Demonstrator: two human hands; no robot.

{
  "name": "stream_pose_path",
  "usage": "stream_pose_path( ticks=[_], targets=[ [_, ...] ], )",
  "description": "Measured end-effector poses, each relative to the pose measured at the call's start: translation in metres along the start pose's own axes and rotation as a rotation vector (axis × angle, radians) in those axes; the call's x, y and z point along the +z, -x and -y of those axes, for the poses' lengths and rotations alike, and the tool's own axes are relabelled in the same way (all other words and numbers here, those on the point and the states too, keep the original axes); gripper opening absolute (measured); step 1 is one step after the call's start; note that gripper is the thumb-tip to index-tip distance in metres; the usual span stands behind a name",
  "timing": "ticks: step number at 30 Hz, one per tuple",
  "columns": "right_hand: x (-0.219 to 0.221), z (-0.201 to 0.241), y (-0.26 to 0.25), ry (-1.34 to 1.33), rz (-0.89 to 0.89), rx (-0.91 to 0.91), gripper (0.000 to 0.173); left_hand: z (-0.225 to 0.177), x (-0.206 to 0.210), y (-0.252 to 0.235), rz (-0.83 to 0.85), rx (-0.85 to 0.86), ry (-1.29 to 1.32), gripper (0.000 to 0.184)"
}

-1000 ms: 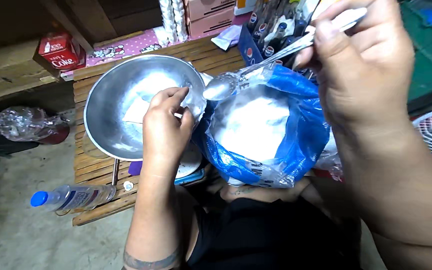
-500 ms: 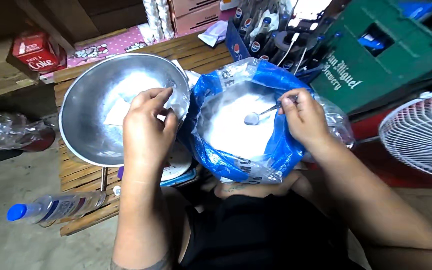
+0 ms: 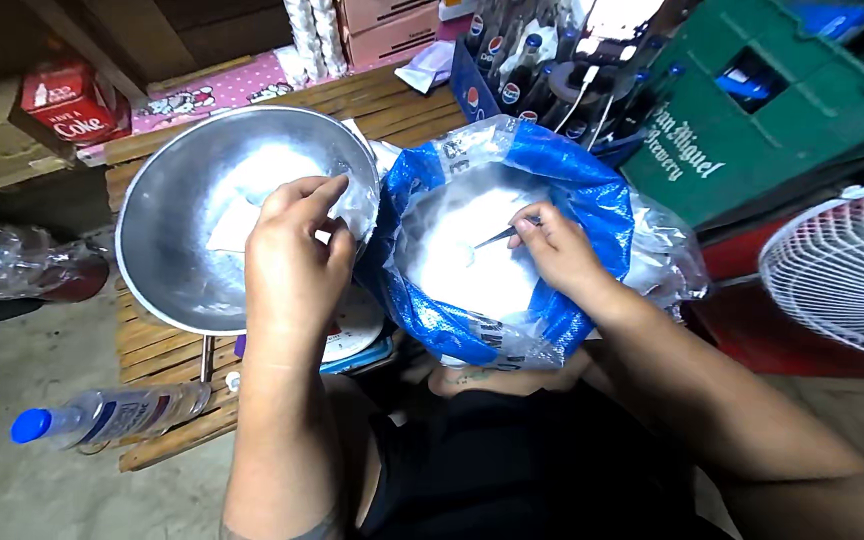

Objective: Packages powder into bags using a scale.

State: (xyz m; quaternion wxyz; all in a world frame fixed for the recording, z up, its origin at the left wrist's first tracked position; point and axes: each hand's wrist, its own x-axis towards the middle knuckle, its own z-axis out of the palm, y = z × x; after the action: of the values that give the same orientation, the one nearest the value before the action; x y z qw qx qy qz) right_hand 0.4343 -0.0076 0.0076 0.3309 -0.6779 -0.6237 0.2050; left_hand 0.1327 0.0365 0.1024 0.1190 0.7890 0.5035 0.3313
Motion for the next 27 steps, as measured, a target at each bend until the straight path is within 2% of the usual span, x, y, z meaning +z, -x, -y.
stream_pose_path(
  ticks=[5, 11, 15, 19, 27],
  targets=[
    [-0.009, -0.012, -0.001, -0.275, -0.056, 0.215, 0.029, 0.001, -0.001, 0.0, 0.0, 0.013, 0.002, 0.037],
    [-0.024, -0.012, 0.004, -0.57, -0.128, 0.299, 0.021, 0.003, 0.001, 0.0, 0.0, 0.029, 0.019, 0.031],
    [-0.038, 0.005, 0.005, -0.739, -0.144, 0.261, 0.013, 0.004, 0.001, -0.001, 0.013, 0.017, 0.011, 0.03],
    [-0.053, 0.038, 0.003, -0.84, -0.139, 0.138, 0.016, 0.004, 0.001, -0.001, 0.006, 0.018, -0.004, 0.032],
    [-0.054, 0.103, -0.011, -0.912, -0.115, -0.027, 0.016, 0.004, 0.0, 0.0, -0.021, -0.006, 0.05, 0.033]
  ],
)
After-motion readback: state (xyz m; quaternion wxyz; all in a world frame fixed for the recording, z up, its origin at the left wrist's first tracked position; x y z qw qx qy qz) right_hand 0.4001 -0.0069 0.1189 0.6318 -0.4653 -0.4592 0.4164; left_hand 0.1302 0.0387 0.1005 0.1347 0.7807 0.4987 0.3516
